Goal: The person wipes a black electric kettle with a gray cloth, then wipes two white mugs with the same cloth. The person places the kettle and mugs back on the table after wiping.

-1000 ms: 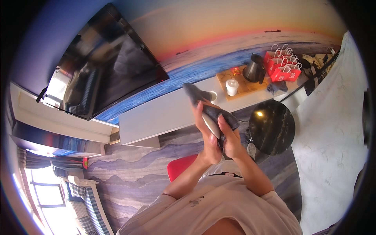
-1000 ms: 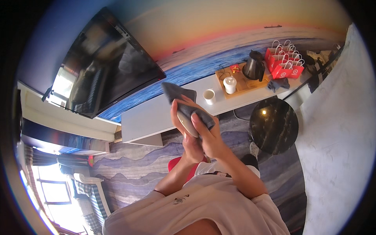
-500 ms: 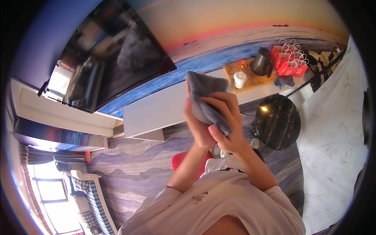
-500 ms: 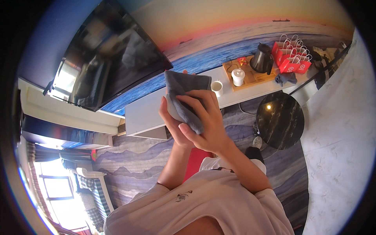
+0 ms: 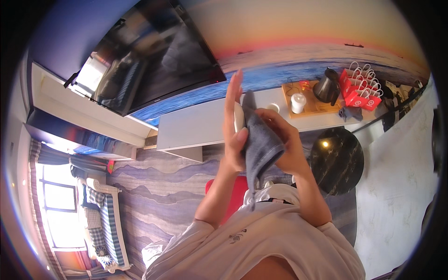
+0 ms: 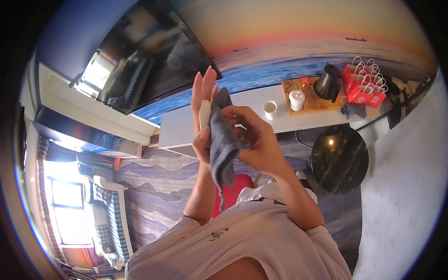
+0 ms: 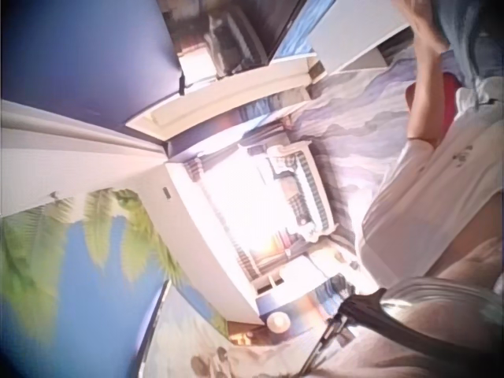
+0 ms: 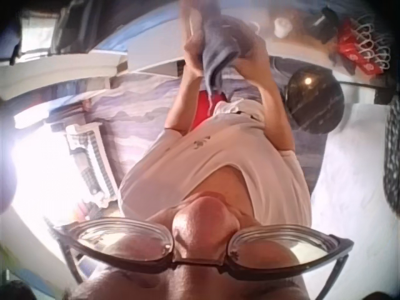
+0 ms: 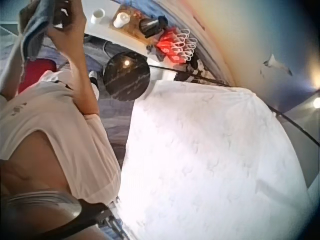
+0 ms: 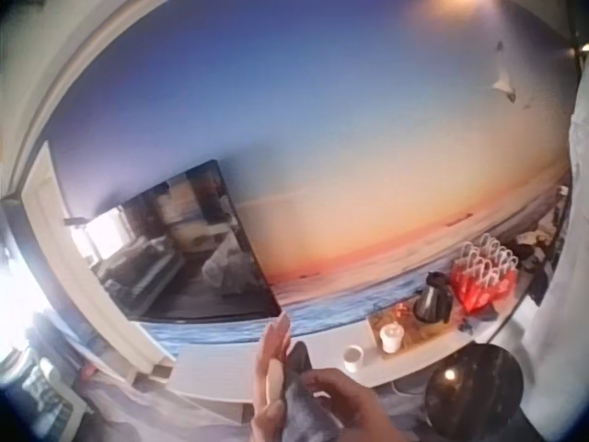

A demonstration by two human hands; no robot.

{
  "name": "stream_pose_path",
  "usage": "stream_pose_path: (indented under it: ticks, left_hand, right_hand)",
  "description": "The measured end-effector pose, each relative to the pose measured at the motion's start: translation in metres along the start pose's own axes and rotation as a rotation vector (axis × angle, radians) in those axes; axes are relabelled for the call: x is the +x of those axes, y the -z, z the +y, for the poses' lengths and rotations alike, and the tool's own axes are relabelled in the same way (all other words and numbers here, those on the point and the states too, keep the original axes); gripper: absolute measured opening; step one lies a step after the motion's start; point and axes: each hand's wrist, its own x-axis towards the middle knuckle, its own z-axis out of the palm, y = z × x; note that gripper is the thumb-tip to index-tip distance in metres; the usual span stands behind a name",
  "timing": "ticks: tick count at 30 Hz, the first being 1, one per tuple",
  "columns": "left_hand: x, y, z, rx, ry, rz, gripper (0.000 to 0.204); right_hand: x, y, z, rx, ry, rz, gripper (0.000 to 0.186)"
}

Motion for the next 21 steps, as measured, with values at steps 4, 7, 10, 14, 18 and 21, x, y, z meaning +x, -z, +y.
stream_pose_path:
  ticks: [4,7,10,14,18,21]
  left_hand:
    - [-0.007,-0.01,-0.004,-0.163,0.129,-0.051,0.099]
    - [-0.005,-0.02,-0.006,-0.29,0.191,-0.102,0.097]
    - [-0.004,-0.04,-0.007,-0.439,0.235,-0.08,0.092]
    - [0.002,-0.068,-0.012,-0.655,0.282,-0.055,0.087]
    - [0.009,-0.097,-0.02,-0.473,0.111,0.055,0.091]
    - [0.014,-0.113,-0.032,-0.225,-0.052,0.108,0.095]
  right_hand:
    - [0.004,0.021,-0.003,-0.173,0.135,-0.031,0.045]
    - [0.003,0.035,-0.022,-0.4,0.238,-0.072,0.045]
    - [0.011,0.055,-0.042,-0.61,0.413,-0.179,0.046]
    - [0.034,0.081,-0.076,-0.768,0.51,-0.362,0.047]
    - [0.041,0.101,-0.09,-0.699,0.417,-0.421,0.048]
    - [0.038,0.12,-0.085,-0.496,0.251,-0.372,0.046]
